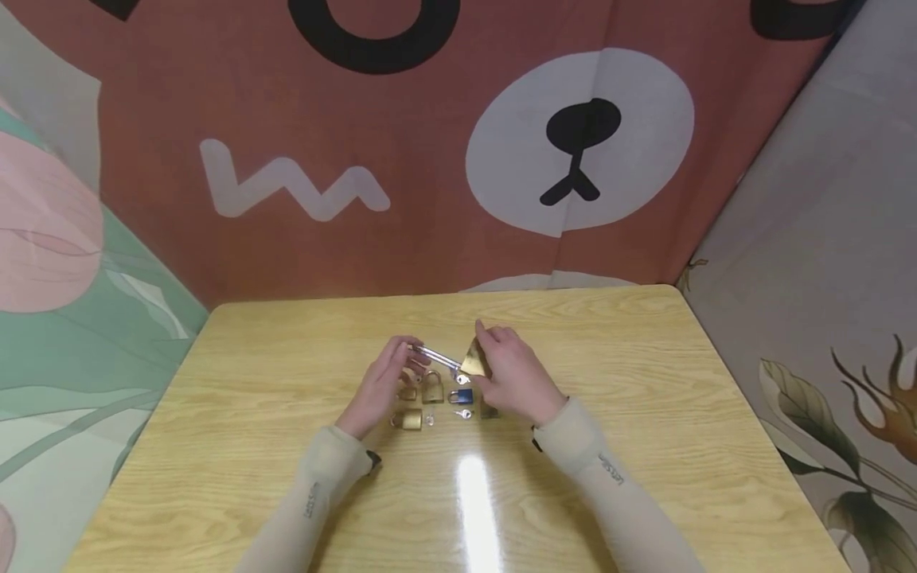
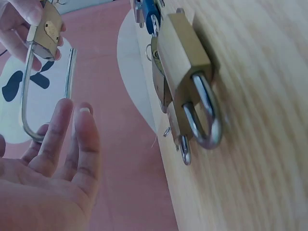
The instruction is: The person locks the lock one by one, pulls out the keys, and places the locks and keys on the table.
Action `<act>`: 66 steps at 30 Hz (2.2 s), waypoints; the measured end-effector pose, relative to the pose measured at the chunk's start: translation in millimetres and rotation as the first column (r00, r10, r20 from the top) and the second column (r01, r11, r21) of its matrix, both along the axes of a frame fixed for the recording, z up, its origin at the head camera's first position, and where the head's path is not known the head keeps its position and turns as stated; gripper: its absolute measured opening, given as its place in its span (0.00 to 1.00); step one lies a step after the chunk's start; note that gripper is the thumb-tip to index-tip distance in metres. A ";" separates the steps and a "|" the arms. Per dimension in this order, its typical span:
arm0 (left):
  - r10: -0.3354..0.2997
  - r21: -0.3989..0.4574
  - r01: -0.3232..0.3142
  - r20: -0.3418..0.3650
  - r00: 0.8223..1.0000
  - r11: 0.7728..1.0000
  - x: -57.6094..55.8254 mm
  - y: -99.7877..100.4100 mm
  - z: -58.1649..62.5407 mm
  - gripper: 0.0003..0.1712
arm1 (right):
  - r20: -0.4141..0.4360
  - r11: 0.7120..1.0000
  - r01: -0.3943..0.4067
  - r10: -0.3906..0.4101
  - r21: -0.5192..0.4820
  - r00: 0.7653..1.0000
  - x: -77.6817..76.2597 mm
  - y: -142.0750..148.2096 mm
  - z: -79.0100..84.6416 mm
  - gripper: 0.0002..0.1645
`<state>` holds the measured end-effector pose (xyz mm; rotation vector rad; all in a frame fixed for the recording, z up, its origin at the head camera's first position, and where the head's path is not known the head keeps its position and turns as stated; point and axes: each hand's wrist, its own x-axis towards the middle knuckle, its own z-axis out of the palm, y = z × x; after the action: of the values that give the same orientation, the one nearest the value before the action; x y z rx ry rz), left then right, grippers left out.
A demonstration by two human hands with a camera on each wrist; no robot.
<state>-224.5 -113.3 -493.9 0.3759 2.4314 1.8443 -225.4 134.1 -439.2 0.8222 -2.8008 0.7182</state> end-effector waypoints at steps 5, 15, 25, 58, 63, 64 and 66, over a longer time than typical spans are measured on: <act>0.047 -0.014 -0.048 -0.030 0.998 0.999 0.8 -0.2 2.3 0.27 | -0.004 0.999 -0.040 0.040 -0.027 0.999 0.8 -2.6 -1.8 0.52; 0.079 0.081 -0.074 -0.058 0.995 0.994 2.0 -3.0 4.0 0.11 | -0.002 0.993 -0.105 0.105 -0.051 0.995 2.4 -3.4 -1.0 0.51; -0.010 0.232 -0.012 0.093 0.996 0.973 2.2 -8.9 3.6 0.16 | -0.140 0.968 -0.239 0.228 -0.073 0.964 -6.5 2.9 -8.2 0.49; -0.012 0.301 -0.020 0.103 0.995 0.953 6.9 6.3 -3.1 0.22 | 0.516 0.781 0.031 0.382 -0.624 0.766 -13.4 0.0 -39.5 0.27; 0.037 0.232 -0.078 0.175 0.984 0.970 9.4 7.0 -4.4 0.34 | 0.493 0.763 0.035 0.381 -0.645 0.782 -11.9 -2.7 -40.4 0.26; 0.051 0.207 -0.087 0.174 0.983 0.974 10.1 7.6 -4.0 0.35 | 0.492 0.766 0.036 0.375 -0.641 0.786 -11.7 -3.3 -41.0 0.24; 0.069 0.161 -0.091 0.139 0.988 0.983 10.7 9.5 -3.2 0.33 | 0.492 0.783 0.033 0.357 -0.621 0.794 -11.5 -4.9 -43.1 0.18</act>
<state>-213.8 -103.8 -497.1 0.1591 2.2445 2.0418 -236.9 129.3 -482.3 0.8188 -2.6340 2.0977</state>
